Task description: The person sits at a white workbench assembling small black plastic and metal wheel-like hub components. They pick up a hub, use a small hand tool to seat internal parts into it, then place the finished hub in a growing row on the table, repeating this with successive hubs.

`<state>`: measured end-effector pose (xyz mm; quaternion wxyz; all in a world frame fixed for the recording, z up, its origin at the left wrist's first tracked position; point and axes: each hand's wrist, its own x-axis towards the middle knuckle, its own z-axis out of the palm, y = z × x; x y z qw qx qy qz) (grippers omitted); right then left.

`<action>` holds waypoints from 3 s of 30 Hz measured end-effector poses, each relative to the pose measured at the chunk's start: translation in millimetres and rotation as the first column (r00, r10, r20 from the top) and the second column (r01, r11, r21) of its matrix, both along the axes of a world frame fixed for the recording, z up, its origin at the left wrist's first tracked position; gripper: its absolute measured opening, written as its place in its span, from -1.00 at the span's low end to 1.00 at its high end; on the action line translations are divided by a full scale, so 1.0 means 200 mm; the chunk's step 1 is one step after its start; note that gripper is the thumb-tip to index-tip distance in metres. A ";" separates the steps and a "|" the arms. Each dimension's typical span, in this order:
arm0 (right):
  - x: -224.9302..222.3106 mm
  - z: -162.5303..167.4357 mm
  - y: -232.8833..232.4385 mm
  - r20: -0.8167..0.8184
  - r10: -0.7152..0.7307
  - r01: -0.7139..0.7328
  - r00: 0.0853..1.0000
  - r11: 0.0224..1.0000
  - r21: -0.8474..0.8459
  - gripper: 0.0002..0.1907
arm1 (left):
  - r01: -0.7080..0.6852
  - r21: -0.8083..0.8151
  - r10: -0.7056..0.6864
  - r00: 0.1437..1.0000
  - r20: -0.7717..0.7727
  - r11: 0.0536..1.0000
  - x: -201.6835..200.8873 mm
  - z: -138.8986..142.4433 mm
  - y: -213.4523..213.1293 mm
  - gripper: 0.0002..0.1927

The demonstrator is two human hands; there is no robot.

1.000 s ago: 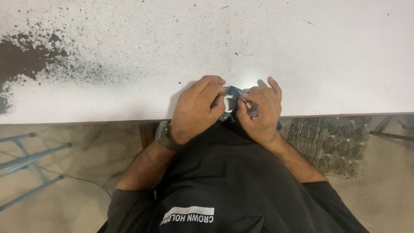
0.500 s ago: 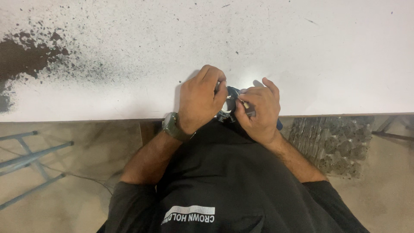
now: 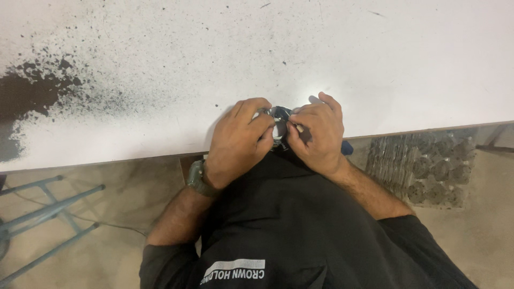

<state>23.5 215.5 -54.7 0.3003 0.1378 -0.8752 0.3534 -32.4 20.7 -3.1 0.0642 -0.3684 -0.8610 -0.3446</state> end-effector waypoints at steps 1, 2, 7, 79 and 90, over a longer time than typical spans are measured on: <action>0.00 0.00 0.00 -0.002 0.007 -0.007 1.000 1.000 0.001 -0.69 | 0.001 0.000 -0.001 1.000 0.015 1.000 0.01 0.00 0.01 -0.83; 0.00 0.00 0.00 -0.002 0.010 -0.010 1.000 1.000 0.000 -0.69 | -0.001 0.000 0.001 1.000 0.030 1.000 0.01 0.00 0.01 -0.82; 0.00 0.00 0.01 -0.009 0.014 -0.013 1.000 1.000 0.014 -0.68 | -0.062 0.073 0.056 0.995 0.086 0.995 0.00 -0.01 0.03 -0.83; -0.05 0.05 0.04 0.182 0.101 -0.023 0.978 0.923 -0.385 -0.84 | -0.130 0.174 0.148 0.985 -0.090 0.976 0.04 -0.18 -0.02 -0.77; 0.01 0.03 -0.14 0.023 0.054 -0.054 0.998 0.999 -0.007 -0.69 | -0.153 0.168 0.173 0.979 -0.111 0.974 0.05 -0.19 -0.03 -0.84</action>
